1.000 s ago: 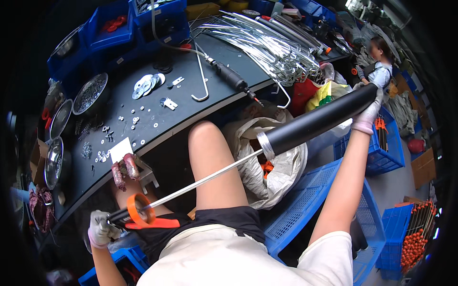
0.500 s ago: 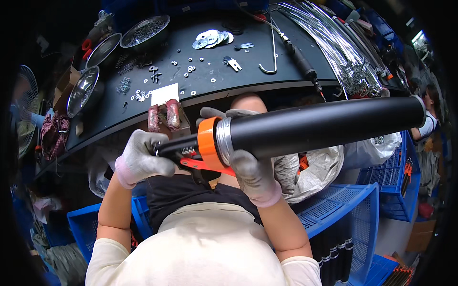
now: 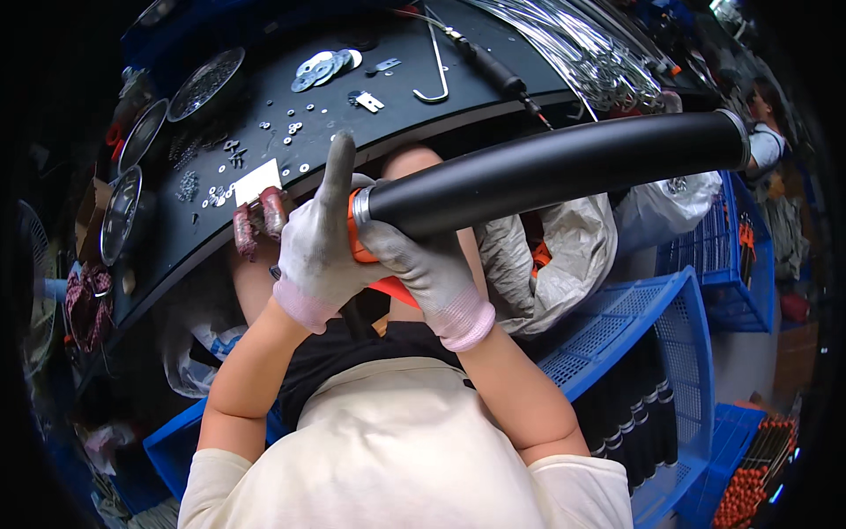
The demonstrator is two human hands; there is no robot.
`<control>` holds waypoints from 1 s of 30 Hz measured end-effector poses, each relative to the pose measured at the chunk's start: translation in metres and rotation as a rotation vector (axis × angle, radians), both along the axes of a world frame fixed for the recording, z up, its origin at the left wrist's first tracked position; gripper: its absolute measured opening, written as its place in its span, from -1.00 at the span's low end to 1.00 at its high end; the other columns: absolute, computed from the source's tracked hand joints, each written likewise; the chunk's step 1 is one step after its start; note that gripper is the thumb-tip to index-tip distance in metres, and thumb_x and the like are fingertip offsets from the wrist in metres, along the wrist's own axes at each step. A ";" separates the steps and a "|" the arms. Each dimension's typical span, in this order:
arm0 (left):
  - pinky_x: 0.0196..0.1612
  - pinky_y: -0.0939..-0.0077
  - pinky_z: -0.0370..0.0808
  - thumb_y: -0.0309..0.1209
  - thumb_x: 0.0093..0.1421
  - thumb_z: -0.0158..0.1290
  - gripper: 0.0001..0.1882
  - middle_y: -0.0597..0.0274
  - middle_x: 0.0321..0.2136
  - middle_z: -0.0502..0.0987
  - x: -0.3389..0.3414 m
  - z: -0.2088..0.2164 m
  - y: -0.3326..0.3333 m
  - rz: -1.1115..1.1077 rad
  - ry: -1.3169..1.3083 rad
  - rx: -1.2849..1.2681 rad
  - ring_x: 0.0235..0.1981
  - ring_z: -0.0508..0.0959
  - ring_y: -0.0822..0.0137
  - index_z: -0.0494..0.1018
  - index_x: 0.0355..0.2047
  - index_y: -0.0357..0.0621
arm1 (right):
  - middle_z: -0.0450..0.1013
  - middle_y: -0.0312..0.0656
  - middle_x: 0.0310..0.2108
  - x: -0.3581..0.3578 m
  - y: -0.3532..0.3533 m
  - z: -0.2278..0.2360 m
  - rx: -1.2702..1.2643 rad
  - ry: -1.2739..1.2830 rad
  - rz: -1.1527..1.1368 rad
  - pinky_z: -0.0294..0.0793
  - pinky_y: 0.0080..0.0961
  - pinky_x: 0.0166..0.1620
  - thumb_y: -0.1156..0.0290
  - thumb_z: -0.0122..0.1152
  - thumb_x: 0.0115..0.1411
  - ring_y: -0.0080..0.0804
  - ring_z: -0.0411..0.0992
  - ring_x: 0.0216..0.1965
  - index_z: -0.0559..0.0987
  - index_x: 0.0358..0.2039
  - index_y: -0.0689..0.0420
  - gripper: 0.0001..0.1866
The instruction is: The person assembles caulking guns by fitting handles, springs, metal plates, and plungers together, securing screws with an electric screwdriver, attaching tubes, and placing finished caulking guns into a crate.
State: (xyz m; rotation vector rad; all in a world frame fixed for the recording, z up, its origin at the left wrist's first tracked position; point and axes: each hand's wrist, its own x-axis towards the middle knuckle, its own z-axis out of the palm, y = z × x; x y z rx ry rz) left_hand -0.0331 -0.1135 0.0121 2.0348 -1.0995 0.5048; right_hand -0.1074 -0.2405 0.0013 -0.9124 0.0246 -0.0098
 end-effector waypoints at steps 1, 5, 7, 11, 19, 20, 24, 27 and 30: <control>-0.37 0.22 0.55 -0.35 -0.30 0.36 0.14 0.04 -0.22 0.46 -0.001 -0.005 -0.004 0.045 -0.103 0.012 -0.44 0.56 0.04 0.00 0.32 -0.02 | 0.39 -0.27 -0.01 -0.005 -0.002 -0.002 0.000 0.092 -0.011 0.41 -0.60 0.04 0.43 0.25 0.18 -0.56 0.38 -0.01 0.34 0.11 0.21 -0.50; -0.31 0.30 0.54 -0.32 -0.28 0.36 -0.01 0.12 -0.19 0.47 -0.002 -0.002 -0.004 -0.165 0.078 0.138 -0.38 0.56 0.11 0.20 0.24 0.04 | 0.39 -0.25 0.00 -0.020 -0.017 -0.006 0.047 0.094 -0.035 0.43 -0.60 0.00 0.45 0.24 0.19 -0.54 0.40 -0.03 0.36 0.10 0.21 -0.53; -0.21 0.35 0.54 -0.31 -0.29 0.38 -0.14 0.10 -0.19 0.50 -0.002 -0.002 0.013 -0.193 0.240 0.122 -0.27 0.58 0.09 0.33 0.12 0.00 | 0.47 -0.17 -0.11 -0.019 -0.037 0.007 -0.508 0.265 0.363 0.44 -0.62 -0.05 0.37 0.19 0.22 -0.50 0.44 -0.09 0.36 0.08 0.27 -0.54; -0.05 0.38 0.49 -0.50 -0.30 0.34 -0.24 0.07 -0.19 0.52 -0.016 0.009 0.069 0.042 0.229 0.151 -0.18 0.57 0.11 0.37 0.02 -0.18 | 0.56 -0.10 -0.33 -0.003 -0.151 -0.080 -1.340 0.273 -0.210 0.50 -0.38 -0.19 0.35 0.01 0.19 -0.23 0.54 -0.31 0.59 -0.22 0.16 -0.74; 0.04 0.47 0.40 -0.63 -0.28 0.22 -0.25 0.17 -0.16 0.51 -0.057 0.006 0.132 0.437 0.523 0.074 -0.12 0.53 0.33 0.35 0.05 -0.23 | 0.55 0.03 -0.23 -0.001 -0.243 -0.212 -2.254 0.730 0.648 0.52 -0.20 -0.11 0.34 0.07 0.10 -0.04 0.52 -0.14 0.61 -0.21 0.14 -0.72; 0.03 0.48 0.41 -0.63 -0.28 0.21 -0.26 0.16 -0.18 0.51 -0.056 0.005 0.133 0.420 0.504 0.089 -0.13 0.53 0.33 0.34 0.04 -0.24 | 0.55 0.02 -0.27 -0.007 -0.246 -0.208 -2.274 0.670 0.561 0.53 -0.19 -0.15 0.34 0.09 0.10 -0.04 0.53 -0.19 0.62 -0.23 0.14 -0.73; 0.03 0.49 0.40 -0.59 -0.28 0.20 -0.28 0.17 -0.19 0.51 -0.052 -0.001 0.141 0.408 0.604 0.106 -0.13 0.52 0.34 0.35 0.02 -0.25 | 0.54 -0.02 -0.17 -0.018 -0.225 -0.129 -2.174 0.488 0.263 0.51 -0.27 -0.07 0.37 0.04 0.16 -0.15 0.52 -0.11 0.55 -0.07 0.15 -0.67; 0.03 0.48 0.40 -0.59 -0.28 0.20 -0.29 0.17 -0.20 0.52 -0.047 -0.006 0.143 0.353 0.664 0.079 -0.14 0.52 0.36 0.35 0.02 -0.25 | 0.48 -0.01 -0.09 -0.034 -0.208 -0.076 -1.747 0.168 -0.120 0.43 -0.37 0.05 0.37 -0.03 0.23 -0.22 0.47 -0.05 0.41 0.05 0.23 -0.61; 0.02 0.50 0.40 -0.58 -0.27 0.23 -0.30 0.18 -0.21 0.52 -0.047 -0.004 0.144 0.349 0.646 0.128 -0.15 0.52 0.38 0.36 0.01 -0.25 | 0.37 -0.20 0.00 -0.038 -0.158 -0.068 -0.203 0.032 -0.201 0.28 -0.56 0.16 0.28 -0.18 0.37 -0.48 0.35 0.05 0.28 0.14 0.33 -0.56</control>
